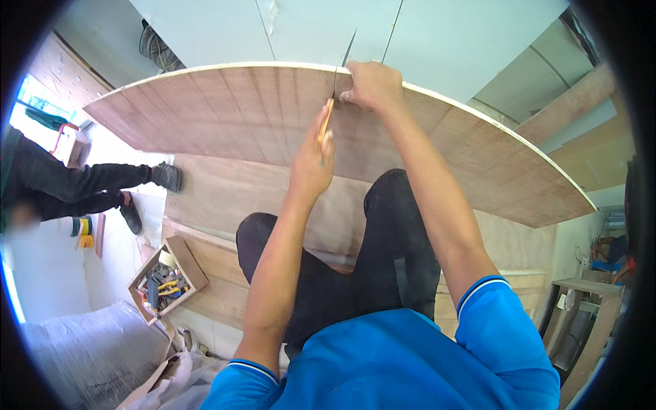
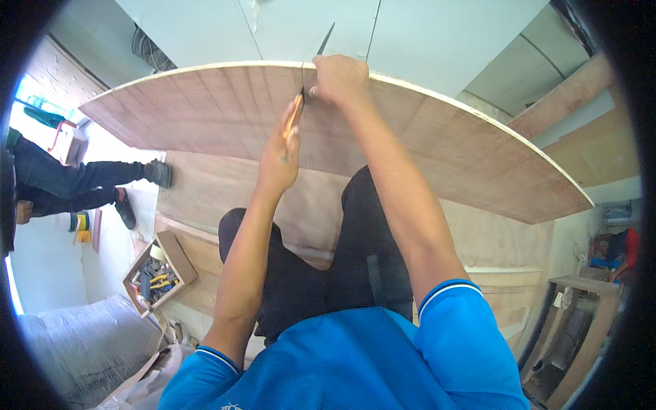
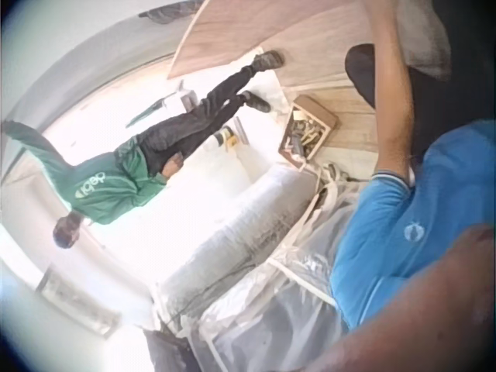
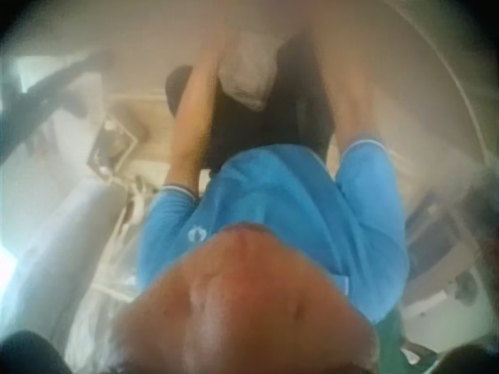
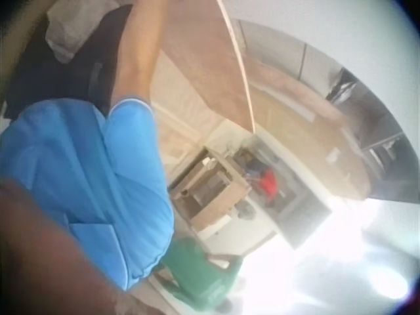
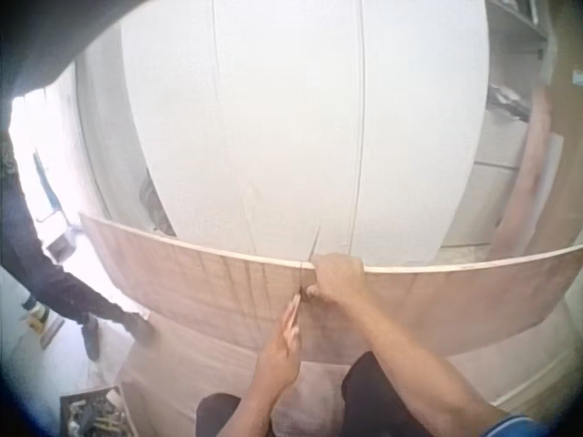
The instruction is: The person measures and marks a large plywood sheet on the floor using a tape measure and pencil, then uses a hand saw to cut along the marked line. The person sits on the floor during the task.
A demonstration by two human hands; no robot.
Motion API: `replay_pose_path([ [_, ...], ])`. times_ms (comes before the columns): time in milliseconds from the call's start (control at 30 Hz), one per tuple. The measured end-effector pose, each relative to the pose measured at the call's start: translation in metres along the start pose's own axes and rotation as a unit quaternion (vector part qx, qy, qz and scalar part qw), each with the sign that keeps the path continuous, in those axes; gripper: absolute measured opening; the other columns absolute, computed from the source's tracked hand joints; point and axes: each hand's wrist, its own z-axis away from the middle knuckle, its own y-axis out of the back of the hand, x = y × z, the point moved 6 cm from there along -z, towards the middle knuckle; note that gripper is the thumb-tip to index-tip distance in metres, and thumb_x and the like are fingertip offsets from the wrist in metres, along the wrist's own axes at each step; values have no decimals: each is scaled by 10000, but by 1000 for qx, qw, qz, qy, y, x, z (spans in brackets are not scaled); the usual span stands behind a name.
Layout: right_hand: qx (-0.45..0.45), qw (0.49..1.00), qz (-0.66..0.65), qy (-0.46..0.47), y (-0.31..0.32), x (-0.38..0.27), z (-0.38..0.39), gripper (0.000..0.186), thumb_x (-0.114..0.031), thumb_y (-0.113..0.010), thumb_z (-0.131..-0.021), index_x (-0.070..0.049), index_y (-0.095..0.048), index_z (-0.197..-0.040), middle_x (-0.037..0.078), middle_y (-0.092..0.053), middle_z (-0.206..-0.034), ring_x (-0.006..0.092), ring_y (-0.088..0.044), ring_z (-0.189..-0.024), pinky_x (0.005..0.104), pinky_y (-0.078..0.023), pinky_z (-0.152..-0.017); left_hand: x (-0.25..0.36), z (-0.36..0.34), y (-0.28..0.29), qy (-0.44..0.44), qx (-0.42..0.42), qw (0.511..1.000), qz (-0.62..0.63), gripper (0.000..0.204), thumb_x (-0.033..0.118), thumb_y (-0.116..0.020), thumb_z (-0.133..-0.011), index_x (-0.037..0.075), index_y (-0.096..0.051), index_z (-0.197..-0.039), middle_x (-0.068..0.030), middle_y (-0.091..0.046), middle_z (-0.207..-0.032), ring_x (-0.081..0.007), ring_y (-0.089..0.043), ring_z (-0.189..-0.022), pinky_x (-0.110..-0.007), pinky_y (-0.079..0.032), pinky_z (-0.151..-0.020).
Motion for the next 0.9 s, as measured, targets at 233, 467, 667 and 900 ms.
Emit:
replay_pose_path([
  [233, 23, 999, 17, -20, -6, 33, 6, 479, -449, -884, -733, -128, -717, -1047, 92, -771, -990, 307, -726, -1011, 482, -572, -820, 59, 145, 42, 123, -99, 986, -59, 566, 72, -521, -1042, 72, -378, -1589, -303, -562, -1449, -447, -651, -1213, -424, -544, -966],
  [467, 9, 1000, 23, -4, -5, 8, 5, 512, -468, -871, -753, -138, -705, -1108, 104, -770, -1028, 311, -725, -1019, 498, -567, -815, 17, 31, 4, 7, -23, 999, -47, 545, 151, -490, -1068, 182, -377, -1600, -215, -596, -1431, -484, -602, -1204, -499, -512, -974],
  [667, 13, 999, 35, -13, -1, 27, -1, 523, -482, -863, -767, -129, -704, -1119, 94, -772, -1059, 314, -721, -1042, 501, -561, -829, 47, 64, 20, 86, -62, 994, -32, 557, 131, -520, -1052, 165, -390, -1593, -294, -626, -1335, -505, -652, -1082, -493, -545, -890],
  [900, -12, 999, 28, -25, -9, 18, 1, 538, -501, -862, -764, -126, -705, -1116, 82, -775, -1018, 304, -723, -1046, 483, -562, -820, 61, 138, 43, 211, -134, 968, -25, 549, 76, -502, -1051, 83, -389, -1588, -266, -517, -1528, -426, -546, -1378, -454, -457, -1113],
])
